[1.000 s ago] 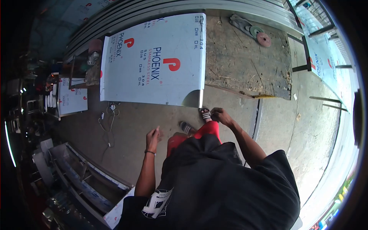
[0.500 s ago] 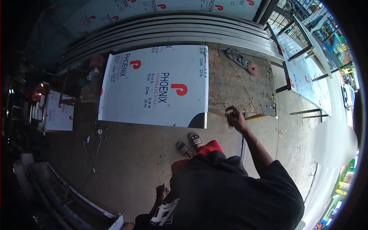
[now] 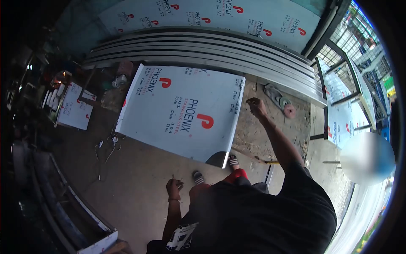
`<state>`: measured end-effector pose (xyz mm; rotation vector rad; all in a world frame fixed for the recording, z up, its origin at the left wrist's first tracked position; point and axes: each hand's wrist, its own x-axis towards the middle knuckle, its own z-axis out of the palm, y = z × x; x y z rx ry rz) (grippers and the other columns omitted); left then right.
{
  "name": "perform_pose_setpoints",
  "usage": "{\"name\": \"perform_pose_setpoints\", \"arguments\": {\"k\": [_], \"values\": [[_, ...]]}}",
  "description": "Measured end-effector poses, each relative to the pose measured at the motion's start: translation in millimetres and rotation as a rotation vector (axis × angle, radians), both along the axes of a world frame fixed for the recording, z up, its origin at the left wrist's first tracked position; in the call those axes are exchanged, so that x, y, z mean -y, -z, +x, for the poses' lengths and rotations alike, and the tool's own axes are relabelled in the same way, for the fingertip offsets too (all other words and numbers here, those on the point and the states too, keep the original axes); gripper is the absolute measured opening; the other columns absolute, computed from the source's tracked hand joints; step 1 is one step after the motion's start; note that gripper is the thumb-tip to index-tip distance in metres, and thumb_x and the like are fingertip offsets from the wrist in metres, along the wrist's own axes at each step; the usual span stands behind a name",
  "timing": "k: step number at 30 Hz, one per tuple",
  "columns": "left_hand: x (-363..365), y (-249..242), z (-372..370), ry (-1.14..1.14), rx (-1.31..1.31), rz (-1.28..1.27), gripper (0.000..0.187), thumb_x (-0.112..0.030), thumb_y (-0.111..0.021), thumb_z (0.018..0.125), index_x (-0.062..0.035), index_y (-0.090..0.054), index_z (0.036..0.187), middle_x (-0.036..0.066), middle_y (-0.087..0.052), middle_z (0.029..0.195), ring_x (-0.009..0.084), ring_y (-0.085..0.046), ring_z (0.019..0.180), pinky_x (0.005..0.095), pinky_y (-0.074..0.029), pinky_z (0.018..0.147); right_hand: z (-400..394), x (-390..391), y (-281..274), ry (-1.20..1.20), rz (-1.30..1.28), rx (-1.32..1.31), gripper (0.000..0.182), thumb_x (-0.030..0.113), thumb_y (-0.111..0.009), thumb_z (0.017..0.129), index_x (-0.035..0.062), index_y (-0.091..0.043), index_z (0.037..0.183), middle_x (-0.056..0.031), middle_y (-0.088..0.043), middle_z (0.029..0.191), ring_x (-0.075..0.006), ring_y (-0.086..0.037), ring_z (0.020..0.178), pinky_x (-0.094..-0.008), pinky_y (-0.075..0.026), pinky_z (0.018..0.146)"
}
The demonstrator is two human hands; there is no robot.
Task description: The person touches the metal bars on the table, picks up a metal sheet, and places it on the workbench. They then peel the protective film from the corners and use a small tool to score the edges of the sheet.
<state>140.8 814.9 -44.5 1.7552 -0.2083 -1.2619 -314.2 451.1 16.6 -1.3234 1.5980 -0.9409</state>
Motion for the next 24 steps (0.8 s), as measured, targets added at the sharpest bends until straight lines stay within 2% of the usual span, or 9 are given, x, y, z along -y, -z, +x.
{"name": "perform_pose_setpoints", "arguments": {"k": [2, 4, 8, 10, 14, 20, 22, 23, 24], "values": [[14.3, -11.5, -22.7, -0.059, 0.053, 0.005, 0.023, -0.027, -0.052, 0.097, -0.0065, -0.057, 0.086, 0.006, -0.059, 0.077, 0.0172, -0.060, 0.064, 0.0350, -0.052, 0.066, -15.8, 38.6, 8.9, -0.009, -0.097, -0.177, 0.041, 0.038, -0.068, 0.091, 0.0012, -0.070, 0.108, -0.0098, -0.066, 0.073, -0.0178, -0.063, 0.059, -0.0329, -0.048, 0.054], [17.8, -36.1, -42.4, -0.007, 0.405, 0.158, 0.029, -0.027, -0.053, 0.097, -0.0051, -0.059, 0.080, 0.008, -0.059, 0.078, 0.0142, -0.059, 0.069, 0.0335, -0.051, 0.066, -14.7, 52.1, 2.4, 0.141, -0.051, -0.212, 0.050, 0.049, -0.068, 0.086, 0.0061, -0.070, 0.111, -0.0210, -0.072, 0.090, -0.0327, -0.071, 0.088, -0.0399, -0.054, 0.080], [75.6, -64.6, -105.0, 0.141, 0.906, -0.231, 0.034, -0.027, -0.054, 0.099, 0.0046, -0.061, 0.088, 0.014, -0.064, 0.078, 0.0254, -0.063, 0.075, 0.0368, -0.048, 0.073, -11.7, 90.0, 13.8, 0.191, 0.005, -0.220, 0.070, 0.065, -0.062, 0.085, 0.0108, -0.060, 0.129, -0.0225, -0.071, 0.101, -0.0366, -0.069, 0.100, -0.0427, -0.052, 0.086], [130.3, -105.2, -138.7, 0.295, 0.799, -0.195, 0.033, -0.026, -0.057, 0.099, 0.0050, -0.061, 0.090, 0.019, -0.064, 0.081, 0.0233, -0.061, 0.073, 0.0376, -0.047, 0.071, -6.1, 101.4, 21.7, 0.149, 0.065, -0.190, 0.075, 0.068, -0.060, 0.085, 0.0116, -0.057, 0.134, -0.0229, -0.070, 0.104, -0.0377, -0.067, 0.102, -0.0433, -0.052, 0.088], [257.7, -173.3, -203.6, 0.626, 0.943, -0.243, 0.032, -0.027, -0.060, 0.099, 0.0027, -0.057, 0.088, 0.022, -0.057, 0.073, 0.0365, -0.051, 0.063, 0.0408, -0.044, 0.062, 7.4, 105.4, 22.0, 0.095, 0.001, -0.203, 0.073, 0.067, -0.058, 0.087, 0.0113, -0.057, 0.133, -0.0221, -0.069, 0.111, -0.0381, -0.066, 0.105, -0.0441, -0.052, 0.089], [400.1, -172.4, -254.6, 0.752, 1.034, -0.300, 0.036, -0.033, -0.058, 0.099, -0.0006, -0.058, 0.084, 0.021, -0.061, 0.074, 0.0449, -0.061, 0.076, 0.0459, -0.046, 0.061, 5.9, 97.1, 3.8, 0.070, -0.029, -0.188, 0.063, 0.058, -0.059, 0.091, 0.0089, -0.058, 0.131, -0.0223, -0.068, 0.112, -0.0385, -0.066, 0.104, -0.0451, -0.052, 0.089], [420.5, -153.7, -269.1, 0.697, 0.933, -0.482, 0.032, -0.025, -0.058, 0.099, 0.0023, -0.060, 0.084, 0.020, -0.060, 0.077, 0.0307, -0.057, 0.065, 0.0393, -0.046, 0.064, 5.8, 96.4, 22.4, 0.153, -0.204, -0.187, 0.059, 0.054, -0.060, 0.092, 0.0087, -0.059, 0.130, -0.0207, -0.068, 0.105, -0.0382, -0.066, 0.096, -0.0462, -0.051, 0.085], [424.8, -128.8, -270.2, 0.684, 0.934, -0.587, 0.031, -0.027, -0.054, 0.101, 0.0000, -0.067, 0.094, 0.020, -0.067, 0.088, 0.0336, -0.066, 0.082, 0.0401, -0.051, 0.074, 6.0, 96.6, 31.1, 0.183, -0.301, -0.096, 0.056, 0.053, -0.060, 0.093, 0.0061, -0.061, 0.124, -0.0195, -0.069, 0.100, -0.0367, -0.067, 0.090, -0.0458, -0.051, 0.081], [421.0, -121.7, -274.7, 0.668, 0.864, -0.529, 0.032, -0.027, -0.050, 0.103, -0.0023, -0.070, 0.102, 0.019, -0.069, 0.096, 0.0335, -0.068, 0.096, 0.0395, -0.053, 0.081, 4.0, 92.4, 6.4, 0.119, -0.060, -0.138, 0.055, 0.053, -0.060, 0.093, 0.0029, -0.063, 0.117, -0.0201, -0.070, 0.100, -0.0354, -0.068, 0.091, -0.0443, -0.051, 0.081]]}}
